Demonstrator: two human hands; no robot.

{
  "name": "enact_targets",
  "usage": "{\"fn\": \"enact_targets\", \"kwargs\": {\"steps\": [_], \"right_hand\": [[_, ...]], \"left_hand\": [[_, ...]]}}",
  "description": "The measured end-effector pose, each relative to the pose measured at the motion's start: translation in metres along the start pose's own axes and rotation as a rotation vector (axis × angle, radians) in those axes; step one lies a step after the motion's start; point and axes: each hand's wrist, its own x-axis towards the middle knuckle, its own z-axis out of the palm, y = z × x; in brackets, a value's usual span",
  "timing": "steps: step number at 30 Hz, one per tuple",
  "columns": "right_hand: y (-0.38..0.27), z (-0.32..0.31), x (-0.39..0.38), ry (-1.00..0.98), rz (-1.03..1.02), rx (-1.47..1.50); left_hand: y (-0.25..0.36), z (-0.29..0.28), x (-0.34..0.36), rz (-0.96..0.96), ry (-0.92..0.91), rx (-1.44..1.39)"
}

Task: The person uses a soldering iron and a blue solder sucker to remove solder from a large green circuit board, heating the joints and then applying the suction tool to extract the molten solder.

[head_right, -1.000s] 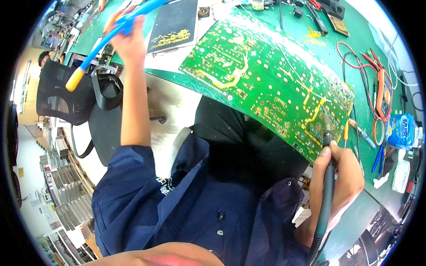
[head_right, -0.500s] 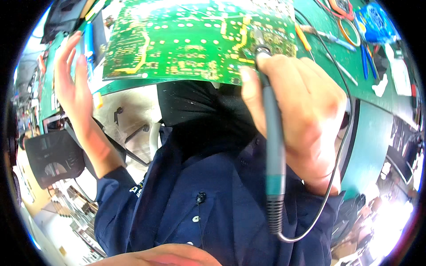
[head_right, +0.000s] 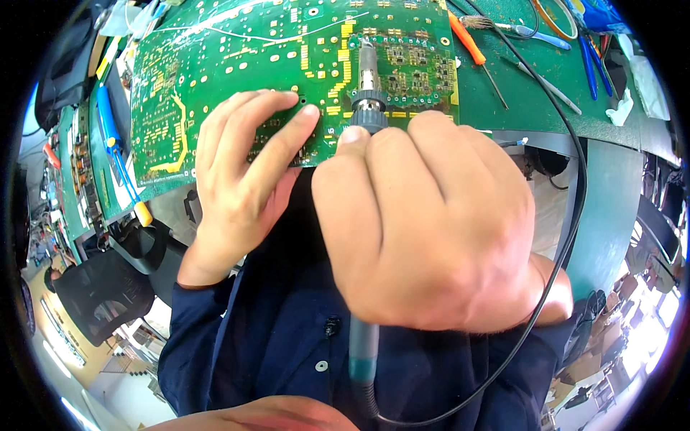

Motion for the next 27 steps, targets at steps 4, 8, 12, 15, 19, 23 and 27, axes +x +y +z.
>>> {"fn": "enact_targets", "kwargs": {"steps": [4, 8, 12, 15, 19, 23, 27], "right_hand": [[-0.002, 0.002, 0.006, -0.024, -0.015, -0.031], [-0.005, 0.001, 0.012, -0.053, -0.016, -0.039], [-0.008, 0.001, 0.018, -0.063, -0.007, -0.036], [-0.007, 0.001, 0.022, -0.072, -0.005, -0.009], [-0.008, -0.003, 0.028, -0.122, 0.016, 0.028], [-0.010, -0.004, 0.033, -0.148, 0.033, 0.040], [-0.010, -0.006, 0.037, -0.169, 0.033, 0.043]], "left_hand": [[-0.002, 0.007, -0.003, 0.030, 0.077, 0.029], [-0.001, 0.011, -0.007, 0.042, 0.102, 0.008], [-0.001, 0.005, -0.006, 0.029, 0.056, -0.057], [-0.001, 0.006, -0.007, 0.029, 0.061, -0.063], [-0.001, 0.006, -0.008, 0.012, 0.054, -0.086], [-0.003, 0.006, -0.010, 0.026, 0.046, -0.100], [-0.002, 0.005, -0.012, 0.016, 0.053, -0.104]]}}
